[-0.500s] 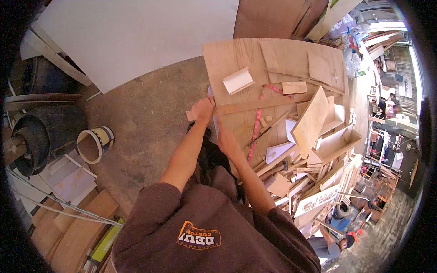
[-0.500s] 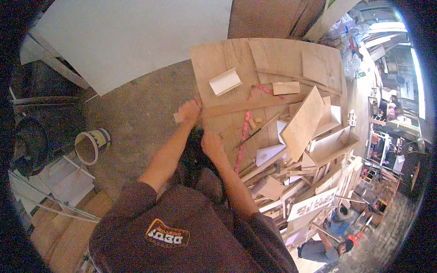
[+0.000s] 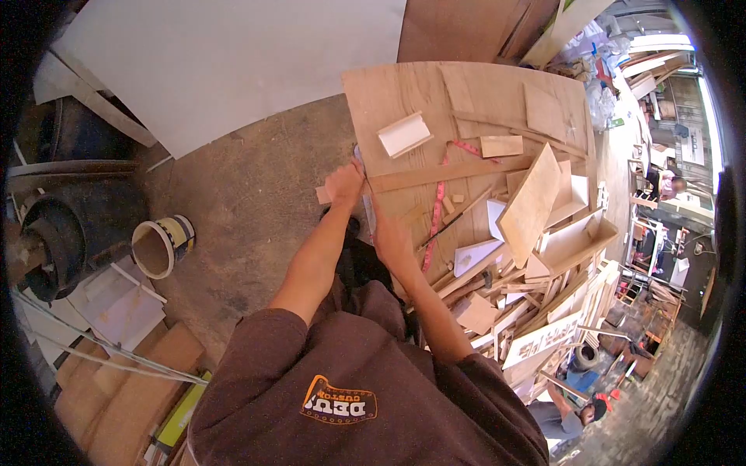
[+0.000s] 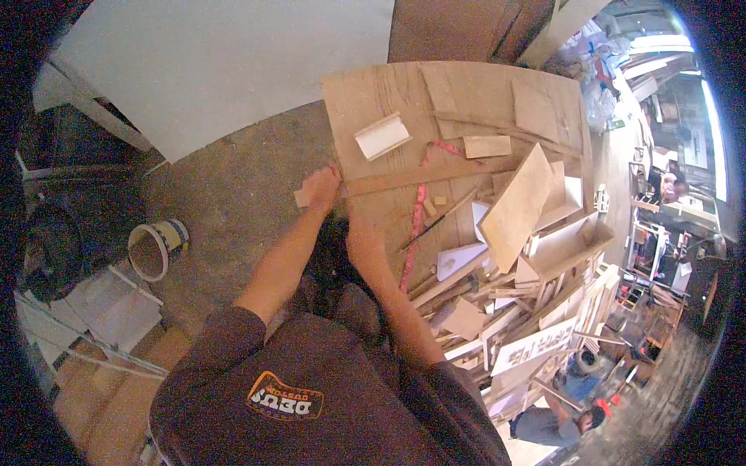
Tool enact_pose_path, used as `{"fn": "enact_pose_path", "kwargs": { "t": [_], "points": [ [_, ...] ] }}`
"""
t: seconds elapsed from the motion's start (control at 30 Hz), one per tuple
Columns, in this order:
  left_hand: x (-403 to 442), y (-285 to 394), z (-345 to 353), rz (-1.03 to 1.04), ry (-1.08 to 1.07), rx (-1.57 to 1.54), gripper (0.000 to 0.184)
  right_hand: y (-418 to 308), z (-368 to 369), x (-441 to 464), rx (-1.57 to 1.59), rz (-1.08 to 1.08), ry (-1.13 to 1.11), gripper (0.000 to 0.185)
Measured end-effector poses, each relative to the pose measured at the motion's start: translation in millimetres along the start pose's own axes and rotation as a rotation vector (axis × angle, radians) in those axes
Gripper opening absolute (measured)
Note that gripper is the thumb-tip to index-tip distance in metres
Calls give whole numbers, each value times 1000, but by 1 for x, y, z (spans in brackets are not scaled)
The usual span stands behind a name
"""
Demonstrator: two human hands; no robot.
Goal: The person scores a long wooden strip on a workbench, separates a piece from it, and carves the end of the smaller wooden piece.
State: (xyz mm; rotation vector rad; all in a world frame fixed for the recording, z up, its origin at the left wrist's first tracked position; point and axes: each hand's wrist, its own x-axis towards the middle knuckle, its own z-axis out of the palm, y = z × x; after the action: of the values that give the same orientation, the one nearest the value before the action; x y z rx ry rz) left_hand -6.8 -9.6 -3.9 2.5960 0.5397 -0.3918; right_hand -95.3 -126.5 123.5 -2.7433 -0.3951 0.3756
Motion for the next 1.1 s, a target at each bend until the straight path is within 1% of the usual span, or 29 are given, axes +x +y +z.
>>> {"fn": "enact_pose_path", "kwargs": {
  "t": [0.07, 0.1, 0.17, 0.2, 0.27, 0.37, 0.5, 0.57, 0.7, 0.77, 0.8, 0.87, 0.9, 0.97, 1.0, 1.07, 1.1],
  "points": [
    [-2, 0, -3, 10, -14, -22, 55, -6, -6, -2, 84, 151, -186, 74],
    [-2, 1, -2, 9, -15, -21, 55, -6, -4, -1, 85, 151, -188, 74],
    [-1, 1, -2, -6, -3, -4, 55, -7, 3, 4, -107, 202, -302, 73],
    [1, 1, -1, -4, -3, -3, 55, -6, 6, 5, -105, 204, -300, 73],
    [5, 0, 1, -26, -34, -7, 54, -5, 11, 5, -161, 83, -168, 73],
    [5, 0, -1, -26, -32, -10, 54, -7, 7, 9, -113, 119, -225, 73],
    [4, 1, -12, -35, -67, -15, 54, -9, 7, 4, -132, 147, -243, 73],
    [5, -1, -12, -32, -97, -34, 57, -10, 10, 3, -209, 102, -196, 63],
    [11, -2, -8, -43, -73, -46, 57, -7, 13, 9, -165, 81, -170, 66],
    [10, 0, -11, -50, -76, -43, 59, -7, 5, 11, -50, 127, -240, 67],
    [9, 1, -13, -52, -76, -45, 59, -7, 4, 11, -51, 126, -242, 67],
    [6, 4, -16, -54, -59, -20, 53, -7, 1, 11, 19, 189, -313, 62],
    [7, 3, -16, -52, -59, -20, 53, -4, 5, 12, 19, 190, -311, 62],
    [9, 1, -14, -26, -94, -25, 55, 3, 18, 15, 67, 128, -232, 61],
    [8, 2, -16, -26, -94, -24, 55, 6, 24, 16, 68, 128, -232, 61],
    [8, 3, -18, -40, -92, -26, 57, 11, 38, 23, 57, 21, -71, 58],
    [8, 4, -19, -43, -91, -27, 57, 11, 41, 28, 56, 18, -72, 58]
  ]
}}
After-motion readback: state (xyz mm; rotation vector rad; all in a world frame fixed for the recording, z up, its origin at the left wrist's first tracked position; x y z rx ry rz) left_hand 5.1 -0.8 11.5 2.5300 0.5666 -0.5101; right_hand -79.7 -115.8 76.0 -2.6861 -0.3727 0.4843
